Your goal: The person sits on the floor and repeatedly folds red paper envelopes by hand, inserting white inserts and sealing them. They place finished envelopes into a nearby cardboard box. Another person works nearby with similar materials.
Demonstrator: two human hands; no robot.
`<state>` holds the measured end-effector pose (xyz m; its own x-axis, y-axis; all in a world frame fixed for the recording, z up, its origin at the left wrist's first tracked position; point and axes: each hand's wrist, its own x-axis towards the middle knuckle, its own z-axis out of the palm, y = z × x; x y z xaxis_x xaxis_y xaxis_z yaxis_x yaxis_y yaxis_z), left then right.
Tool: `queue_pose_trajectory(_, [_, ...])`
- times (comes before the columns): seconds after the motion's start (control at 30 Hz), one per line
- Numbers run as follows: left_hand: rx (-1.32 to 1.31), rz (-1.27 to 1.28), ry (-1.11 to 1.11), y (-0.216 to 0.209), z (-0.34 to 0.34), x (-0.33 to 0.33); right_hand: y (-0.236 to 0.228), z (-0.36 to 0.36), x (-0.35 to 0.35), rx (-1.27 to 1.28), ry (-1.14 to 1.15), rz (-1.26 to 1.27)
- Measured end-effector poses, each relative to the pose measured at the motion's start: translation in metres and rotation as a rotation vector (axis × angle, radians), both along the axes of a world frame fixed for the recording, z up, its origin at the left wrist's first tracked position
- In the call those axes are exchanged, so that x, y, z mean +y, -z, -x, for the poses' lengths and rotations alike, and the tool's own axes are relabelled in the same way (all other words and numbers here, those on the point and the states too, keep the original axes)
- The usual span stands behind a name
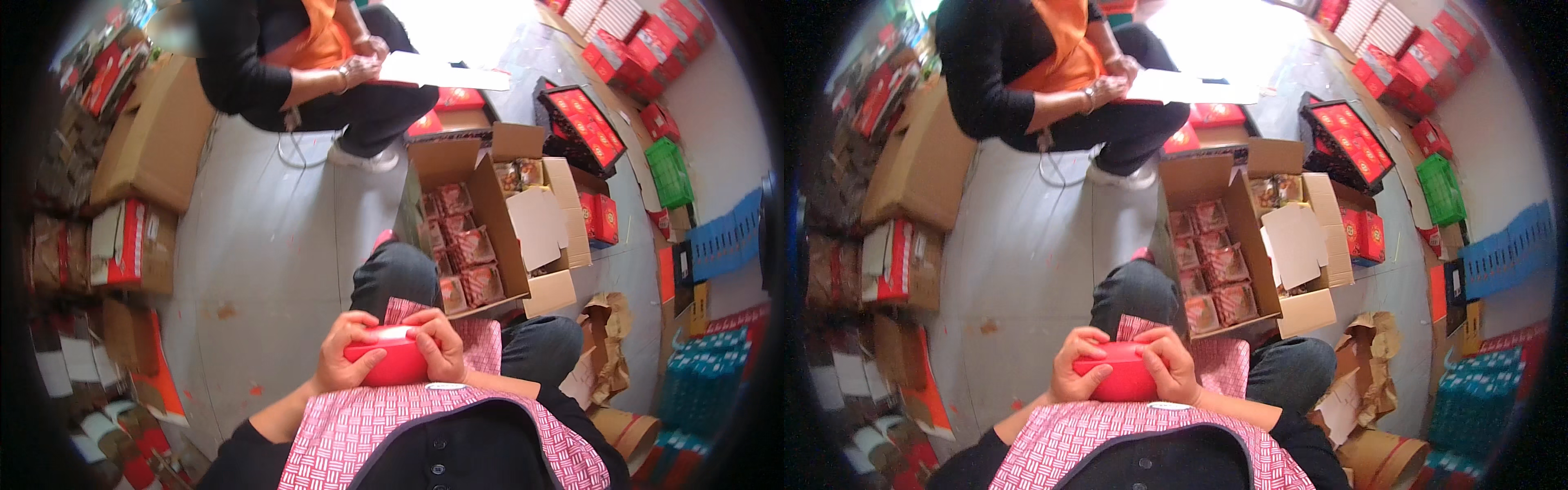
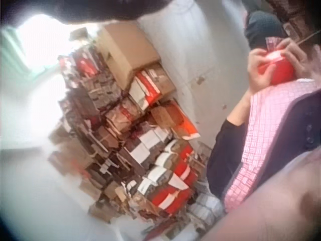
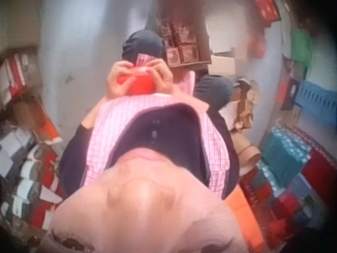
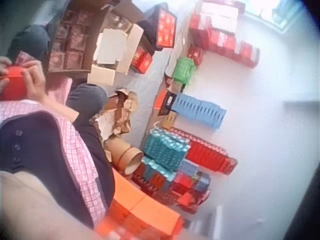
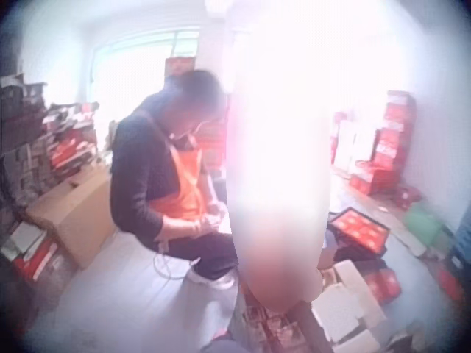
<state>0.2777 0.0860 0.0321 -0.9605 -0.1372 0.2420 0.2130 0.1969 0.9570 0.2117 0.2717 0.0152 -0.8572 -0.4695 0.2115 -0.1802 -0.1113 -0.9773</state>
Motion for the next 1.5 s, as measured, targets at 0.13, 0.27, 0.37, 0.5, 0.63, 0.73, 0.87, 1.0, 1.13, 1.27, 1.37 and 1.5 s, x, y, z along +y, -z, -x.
queue_pose_trajectory(0.13, [-0.109,-0.101,-0.015,-0.007,0.014,-0.005,0.009,0.014,-0.001,-0.096,-0.075,0.04])
queue_pose_trajectory(0.27, [-0.135,-0.339,-0.085,-0.011,0.056,-0.023,-0.016,0.054,0.007,-0.519,-0.139,0.448])
queue_pose_trajectory(0.37, [-0.326,-0.644,-0.064,-0.029,0.089,-0.023,-0.042,0.091,0.032,0.676,0.036,-0.317])
queue_pose_trajectory(0.5, [-0.514,-0.74,0.094,-0.028,0.119,0.006,-0.054,0.11,0.051,0.987,-0.106,-0.354])
queue_pose_trajectory(0.63, [-0.552,-1.097,0.314,-0.041,0.141,0.019,-0.043,0.112,0.069,0.531,0.069,-0.137])
queue_pose_trajectory(0.73, [-0.403,-1.077,0.331,-0.038,0.153,0.042,-0.052,0.105,0.065,-0.234,0.114,0.279])
queue_pose_trajectory(0.87, [-0.169,-0.837,0.122,-0.023,0.18,0.088,-0.05,0.108,0.06,-0.614,0.238,0.562])
queue_pose_trajectory(1.0, [-0.084,-0.943,-0.061,-0.011,0.222,0.114,-0.038,0.123,0.046,-0.763,0.366,0.709])
queue_pose_trajectory(1.13, [-0.185,-0.908,-0.046,-0.018,0.264,0.12,-0.036,0.151,0.046,-0.788,0.405,0.75])
queue_pose_trajectory(1.27, [-0.219,-0.896,0.04,-0.003,0.307,0.107,-0.016,0.171,0.047,-0.845,0.397,0.659])
queue_pose_trajectory(1.37, [-0.27,-0.887,-0.055,0.015,0.328,0.107,0.005,0.185,0.039,-0.793,0.368,0.608])
queue_pose_trajectory(1.5, [-0.313,-0.981,0.046,0.012,0.342,0.111,0.015,0.211,0.033,-0.719,0.391,0.718])
